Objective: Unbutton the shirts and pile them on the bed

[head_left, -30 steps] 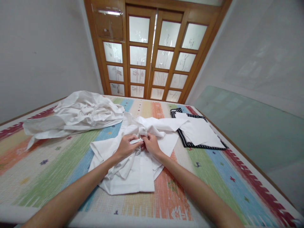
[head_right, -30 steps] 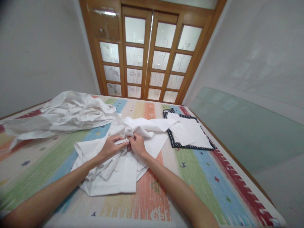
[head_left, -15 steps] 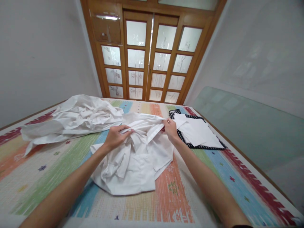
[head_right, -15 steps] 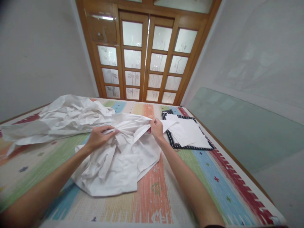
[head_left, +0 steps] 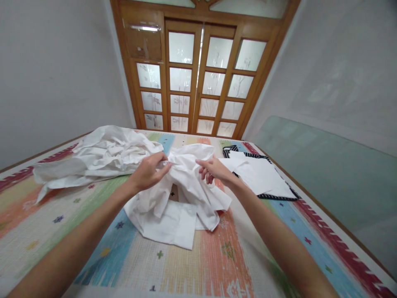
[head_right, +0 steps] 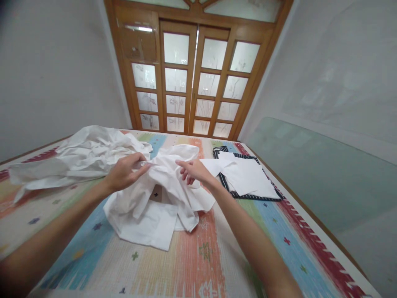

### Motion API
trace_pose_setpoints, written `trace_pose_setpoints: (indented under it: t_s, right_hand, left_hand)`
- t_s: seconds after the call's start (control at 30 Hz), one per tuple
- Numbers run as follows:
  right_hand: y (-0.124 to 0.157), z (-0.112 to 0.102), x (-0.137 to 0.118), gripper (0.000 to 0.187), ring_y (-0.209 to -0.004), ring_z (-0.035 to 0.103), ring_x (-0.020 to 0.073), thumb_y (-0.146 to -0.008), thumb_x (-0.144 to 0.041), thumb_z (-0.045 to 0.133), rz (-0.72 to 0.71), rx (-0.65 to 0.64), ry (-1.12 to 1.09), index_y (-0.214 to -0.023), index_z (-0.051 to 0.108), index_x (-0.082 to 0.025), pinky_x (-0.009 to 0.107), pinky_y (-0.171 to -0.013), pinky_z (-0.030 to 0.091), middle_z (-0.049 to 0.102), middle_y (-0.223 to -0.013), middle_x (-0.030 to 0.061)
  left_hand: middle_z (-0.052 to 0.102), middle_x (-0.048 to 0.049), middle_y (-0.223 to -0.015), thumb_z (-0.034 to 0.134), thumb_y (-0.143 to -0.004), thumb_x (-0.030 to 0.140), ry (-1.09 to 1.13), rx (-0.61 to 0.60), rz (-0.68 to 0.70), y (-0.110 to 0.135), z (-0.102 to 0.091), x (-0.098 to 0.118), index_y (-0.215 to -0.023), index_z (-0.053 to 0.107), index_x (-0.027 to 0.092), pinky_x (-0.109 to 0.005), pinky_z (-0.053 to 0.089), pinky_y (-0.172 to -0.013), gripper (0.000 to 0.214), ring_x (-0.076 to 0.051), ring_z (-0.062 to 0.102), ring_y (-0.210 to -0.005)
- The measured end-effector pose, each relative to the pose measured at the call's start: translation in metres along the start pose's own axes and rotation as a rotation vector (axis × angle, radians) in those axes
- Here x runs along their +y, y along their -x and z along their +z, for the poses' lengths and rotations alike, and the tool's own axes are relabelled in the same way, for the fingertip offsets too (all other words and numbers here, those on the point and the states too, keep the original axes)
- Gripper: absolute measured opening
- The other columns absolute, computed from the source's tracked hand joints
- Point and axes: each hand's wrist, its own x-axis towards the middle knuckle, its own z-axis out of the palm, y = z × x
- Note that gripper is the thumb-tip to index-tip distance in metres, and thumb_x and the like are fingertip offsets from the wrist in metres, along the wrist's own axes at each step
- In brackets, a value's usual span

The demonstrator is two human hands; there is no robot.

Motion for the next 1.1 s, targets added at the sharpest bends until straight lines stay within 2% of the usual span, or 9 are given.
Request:
trace_pose_setpoints:
  t_s: [0.07,0.2,0.33,0.4,0.47,0.63,0.73,0.9,1.1]
  right_hand:
    - [0.004,0.017,0.012,0.049,-0.032,0.053,0.0112,-0.082,-0.059,0.058,0.025,-0.102,0.082,-0.06,0.054,-0.015,0.019,-0.03,0.041,0.059,-0.047,0.0024]
    - [0.003,0.031,0.03,0.041,-0.033,0.052,0.01,-0.082,-0.052,0.06,0.007,-0.068,0.136,-0.06,0.05,-0.018,0.018,-0.029,0.037,0.057,-0.048,-0.0018]
    - [-0.001,0.034,0.039,0.024,-0.033,0.049,0.0082,-0.083,-0.031,0.056,-0.094,-0.074,0.122,-0.064,0.051,-0.018,0.016,-0.03,0.035,0.056,-0.047,-0.0039]
    - [-0.001,0.036,0.041,0.021,-0.035,0.051,0.0094,-0.083,-0.026,0.051,-0.135,-0.107,0.071,-0.064,0.052,-0.018,0.017,-0.032,0.037,0.057,-0.047,-0.0031]
    - [0.002,0.039,0.042,0.021,-0.036,0.053,0.0104,-0.082,-0.026,0.049,-0.142,-0.121,0.028,-0.063,0.053,-0.017,0.018,-0.033,0.039,0.059,-0.047,-0.0018]
    - [0.01,0.04,0.043,0.02,-0.037,0.053,0.0112,-0.079,-0.025,0.048,-0.107,-0.072,-0.012,-0.061,0.053,-0.018,0.02,-0.036,0.041,0.058,-0.045,-0.0025]
    - [0.013,0.035,0.048,0.019,-0.034,0.047,0.0097,-0.079,-0.026,0.05,-0.141,-0.003,0.053,-0.062,0.053,-0.018,0.019,-0.034,0.035,0.052,-0.044,-0.0048]
    - [0.015,0.029,0.058,0.019,-0.04,0.047,0.0082,-0.08,-0.025,0.053,-0.242,0.1,0.219,-0.064,0.055,-0.016,0.019,-0.042,0.036,0.051,-0.05,-0.0043]
    - [0.022,0.024,0.06,0.03,-0.048,0.046,0.0096,-0.085,-0.035,0.051,-0.356,0.018,0.298,-0.061,0.053,-0.017,0.02,-0.047,0.033,0.05,-0.053,-0.0027]
  left_hand:
    - [0.064,-0.002,-0.078,0.054,-0.079,0.026,0.109,-0.143,0.004,0.006,-0.002,0.004,-0.071,0.053,0.018,-0.023,0.043,-0.064,0.011,-0.014,0.057,-0.07]
    - [0.066,-0.0018,-0.08,0.055,-0.069,0.019,0.299,-0.41,-0.012,0.014,-0.005,0.011,-0.063,0.047,0.017,-0.022,0.042,-0.062,0.011,-0.013,0.058,-0.071]
    - [0.068,-0.002,-0.078,0.058,-0.076,0.03,0.299,-0.514,-0.188,0.016,0.005,0.016,-0.082,0.058,0.017,-0.023,0.042,-0.059,0.014,-0.013,0.06,-0.063]
    - [0.069,-0.003,-0.078,0.057,-0.082,0.04,0.238,-0.515,-0.216,0.016,0.016,0.02,-0.093,0.061,0.016,-0.024,0.043,-0.06,0.027,-0.016,0.062,-0.064]
    - [0.069,-0.0051,-0.079,0.055,-0.084,0.047,0.154,-0.479,-0.177,0.015,0.029,0.025,-0.091,0.063,0.016,-0.026,0.042,-0.062,0.033,-0.018,0.063,-0.069]
    - [0.067,-0.0059,-0.073,0.059,-0.084,0.042,0.01,-0.409,-0.145,0.013,0.061,0.035,-0.081,0.064,0.014,-0.026,0.037,-0.06,0.028,-0.02,0.061,-0.067]
    - [0.066,-0.0041,-0.07,0.059,-0.085,0.036,0.023,-0.374,-0.157,0.015,0.077,0.033,-0.085,0.065,0.015,-0.025,0.037,-0.06,0.022,-0.018,0.061,-0.066]
    - [0.07,-0.0052,-0.076,0.057,-0.086,0.031,0.125,-0.347,-0.156,0.021,0.094,0.03,-0.084,0.069,0.015,-0.026,0.04,-0.064,0.02,-0.019,0.062,-0.069]
    - [0.074,-0.0066,-0.082,0.05,-0.088,0.023,0.262,-0.317,-0.099,0.025,0.104,0.027,-0.088,0.073,0.015,-0.025,0.041,-0.064,0.024,-0.018,0.065,-0.071]
